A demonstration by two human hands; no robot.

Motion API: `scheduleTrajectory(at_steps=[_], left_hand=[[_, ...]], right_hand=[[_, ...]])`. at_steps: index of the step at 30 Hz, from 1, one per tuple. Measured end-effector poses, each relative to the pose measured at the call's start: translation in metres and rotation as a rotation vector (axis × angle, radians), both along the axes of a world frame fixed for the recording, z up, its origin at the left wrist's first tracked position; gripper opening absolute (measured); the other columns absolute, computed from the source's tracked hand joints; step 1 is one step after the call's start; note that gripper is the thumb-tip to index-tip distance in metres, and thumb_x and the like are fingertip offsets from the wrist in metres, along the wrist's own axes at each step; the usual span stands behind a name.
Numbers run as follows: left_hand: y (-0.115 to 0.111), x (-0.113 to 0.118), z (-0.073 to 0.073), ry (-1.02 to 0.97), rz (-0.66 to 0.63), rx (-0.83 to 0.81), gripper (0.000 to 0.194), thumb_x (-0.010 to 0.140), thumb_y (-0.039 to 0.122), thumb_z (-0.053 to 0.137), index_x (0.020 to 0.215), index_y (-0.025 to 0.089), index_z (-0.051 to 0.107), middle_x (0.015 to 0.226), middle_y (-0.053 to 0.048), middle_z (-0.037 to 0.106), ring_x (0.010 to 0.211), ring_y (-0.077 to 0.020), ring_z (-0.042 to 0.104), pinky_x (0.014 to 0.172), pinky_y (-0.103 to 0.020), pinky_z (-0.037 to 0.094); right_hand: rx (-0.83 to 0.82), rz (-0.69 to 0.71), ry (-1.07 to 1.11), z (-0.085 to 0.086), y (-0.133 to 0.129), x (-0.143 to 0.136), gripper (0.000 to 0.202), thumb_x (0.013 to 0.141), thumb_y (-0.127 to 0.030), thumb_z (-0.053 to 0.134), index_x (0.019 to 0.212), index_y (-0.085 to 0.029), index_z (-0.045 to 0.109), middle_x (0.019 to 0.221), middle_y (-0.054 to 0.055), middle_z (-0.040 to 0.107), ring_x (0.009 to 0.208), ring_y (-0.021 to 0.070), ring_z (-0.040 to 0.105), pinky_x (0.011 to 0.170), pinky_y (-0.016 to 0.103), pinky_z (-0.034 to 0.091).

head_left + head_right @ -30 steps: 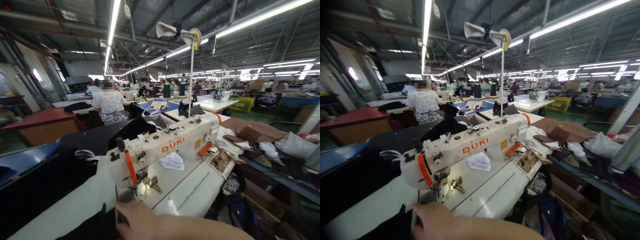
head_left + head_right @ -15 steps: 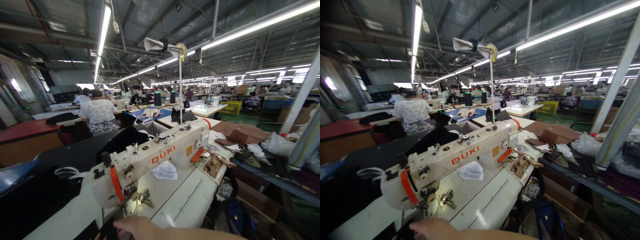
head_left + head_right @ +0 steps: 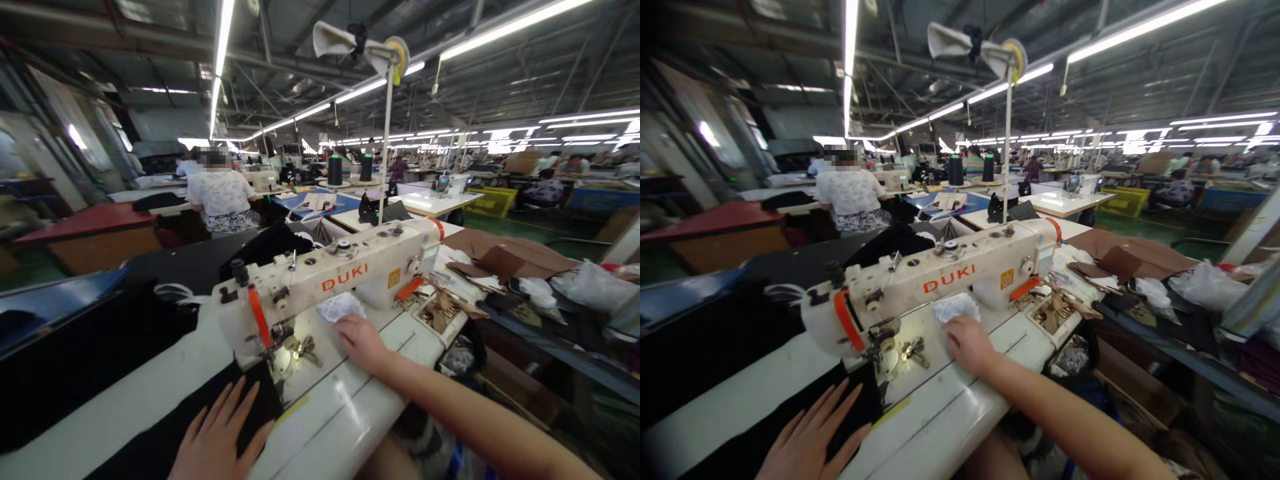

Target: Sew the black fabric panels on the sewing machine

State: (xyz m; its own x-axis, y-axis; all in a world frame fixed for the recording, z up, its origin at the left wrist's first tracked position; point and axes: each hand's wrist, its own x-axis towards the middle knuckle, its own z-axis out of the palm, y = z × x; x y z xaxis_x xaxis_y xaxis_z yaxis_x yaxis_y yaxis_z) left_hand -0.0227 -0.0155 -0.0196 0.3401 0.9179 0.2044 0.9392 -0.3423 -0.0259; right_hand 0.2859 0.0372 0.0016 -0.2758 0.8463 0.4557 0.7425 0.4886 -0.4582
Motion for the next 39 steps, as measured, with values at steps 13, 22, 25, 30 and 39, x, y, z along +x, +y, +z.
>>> scheduleTrajectory(at_steps=[13, 22, 25, 30, 39], left_hand=[[-0.013, 0.01, 0.013, 0.006, 0.034, -0.061, 0.062, 0.088, 0.053, 0.041, 0.139, 0.018, 0.05, 0.147, -0.015, 0.045, 0.136, -0.0345, 0.041, 0.107, -0.057, 0.034], [-0.009, 0.007, 0.012, 0.0, -0.041, -0.021, 0.056, 0.091, 0.047, 0.041, 0.139, 0.021, 0.05, 0.146, -0.013, 0.046, 0.135, -0.0319, 0.043, 0.105, -0.054, 0.038], [-0.007, 0.006, 0.013, -0.007, -0.036, -0.041, 0.056, 0.09, 0.048, 0.042, 0.139, 0.022, 0.049, 0.147, -0.012, 0.046, 0.136, -0.0314, 0.042, 0.106, -0.054, 0.037], [-0.008, 0.007, 0.013, -0.011, -0.036, -0.038, 0.057, 0.09, 0.048, 0.043, 0.139, 0.02, 0.051, 0.145, -0.015, 0.048, 0.135, -0.0333, 0.043, 0.105, -0.056, 0.037], [-0.007, -0.003, 0.013, -0.142, -0.161, 0.173, 0.054, 0.092, 0.051, 0.042, 0.13, 0.016, 0.059, 0.137, -0.015, 0.057, 0.128, -0.0319, 0.051, 0.103, -0.051, 0.043]], right_hand=[[-0.095, -0.166, -0.148, 0.001, 0.023, 0.035, 0.017, 0.085, -0.014, 0.061, 0.096, -0.017, 0.074, 0.101, 0.009, 0.069, 0.099, 0.0233, 0.058, 0.091, 0.034, 0.044], [-0.167, -0.193, -0.136, 0.004, 0.029, 0.037, 0.008, 0.08, -0.014, 0.068, 0.076, -0.016, 0.074, 0.081, 0.007, 0.07, 0.078, 0.0194, 0.061, 0.072, 0.028, 0.044], [-0.153, -0.194, -0.089, 0.001, 0.028, 0.037, 0.009, 0.082, -0.015, 0.067, 0.077, -0.017, 0.075, 0.081, 0.007, 0.071, 0.079, 0.02, 0.061, 0.074, 0.029, 0.044], [-0.127, -0.189, 0.012, 0.0, 0.029, 0.038, 0.013, 0.084, -0.016, 0.066, 0.075, -0.018, 0.075, 0.083, 0.008, 0.072, 0.083, 0.0218, 0.061, 0.081, 0.032, 0.044], [-0.239, -0.192, 0.297, 0.007, 0.04, 0.038, 0.024, 0.089, -0.028, 0.056, 0.081, -0.016, 0.074, 0.075, 0.005, 0.072, 0.068, 0.0186, 0.065, 0.065, 0.029, 0.049]])
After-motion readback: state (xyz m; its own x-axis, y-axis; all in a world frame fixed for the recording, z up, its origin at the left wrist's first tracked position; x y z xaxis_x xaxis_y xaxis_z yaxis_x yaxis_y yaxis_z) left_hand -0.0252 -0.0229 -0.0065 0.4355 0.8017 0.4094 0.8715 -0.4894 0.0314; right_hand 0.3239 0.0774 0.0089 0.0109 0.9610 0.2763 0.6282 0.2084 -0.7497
